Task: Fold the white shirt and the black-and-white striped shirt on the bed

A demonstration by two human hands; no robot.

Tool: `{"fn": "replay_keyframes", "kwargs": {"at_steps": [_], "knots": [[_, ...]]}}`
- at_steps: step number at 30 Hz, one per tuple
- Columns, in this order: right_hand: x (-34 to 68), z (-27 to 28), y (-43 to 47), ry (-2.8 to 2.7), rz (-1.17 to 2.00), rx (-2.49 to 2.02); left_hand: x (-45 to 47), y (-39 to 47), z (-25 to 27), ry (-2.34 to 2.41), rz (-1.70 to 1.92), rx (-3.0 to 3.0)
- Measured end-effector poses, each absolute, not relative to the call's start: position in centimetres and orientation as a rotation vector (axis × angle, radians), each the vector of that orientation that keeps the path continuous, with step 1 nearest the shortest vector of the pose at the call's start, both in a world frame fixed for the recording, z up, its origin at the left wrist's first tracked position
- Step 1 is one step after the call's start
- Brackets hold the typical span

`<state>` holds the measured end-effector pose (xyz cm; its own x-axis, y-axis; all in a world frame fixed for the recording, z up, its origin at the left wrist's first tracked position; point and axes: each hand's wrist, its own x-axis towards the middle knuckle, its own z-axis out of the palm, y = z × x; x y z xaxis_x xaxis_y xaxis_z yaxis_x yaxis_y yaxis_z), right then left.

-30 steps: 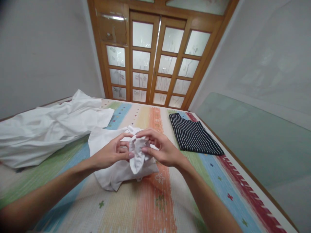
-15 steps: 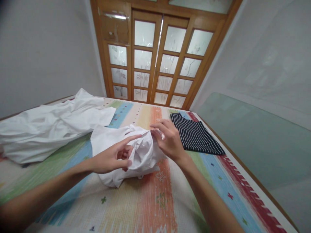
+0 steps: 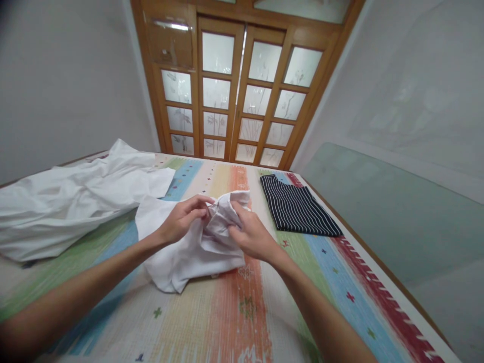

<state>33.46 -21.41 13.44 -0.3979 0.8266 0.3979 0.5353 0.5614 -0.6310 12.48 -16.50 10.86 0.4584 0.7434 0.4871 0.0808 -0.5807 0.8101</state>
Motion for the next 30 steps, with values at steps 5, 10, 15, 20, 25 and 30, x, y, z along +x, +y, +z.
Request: {"fn": "replay_keyframes", "kwargs": {"at_steps": [5,10,15,20,25,30], "knots": [[35.4,14.3,-20.0,-2.087,0.331,-1.153,11.8,-13.8,9.9,0.834,0.713,2.605],[39.8,15.0,-17.0,-2.03,-0.069,-1.32,10.3,-14.1,9.5,1.004,0.21,2.918],[41.7,16.6,-13.3,-1.997,-0.424,-1.529,9.6,-15.4,7.8,1.008,0.057,2.833],[38.6,19.1,-12.0,-1.826,-0.489,-1.37,10.5,-15.9,6.6,0.88,0.182,2.831],[33.6,19.4,-14.3,-2.527,-0.103,-1.068,10.6,-16.0,9.4,1.018,1.386,2.648],[31.0,17.9,-16.3,-2.65,0.241,-0.799,10.1,-16.5,11.9,0.638,1.326,2.798]]}}
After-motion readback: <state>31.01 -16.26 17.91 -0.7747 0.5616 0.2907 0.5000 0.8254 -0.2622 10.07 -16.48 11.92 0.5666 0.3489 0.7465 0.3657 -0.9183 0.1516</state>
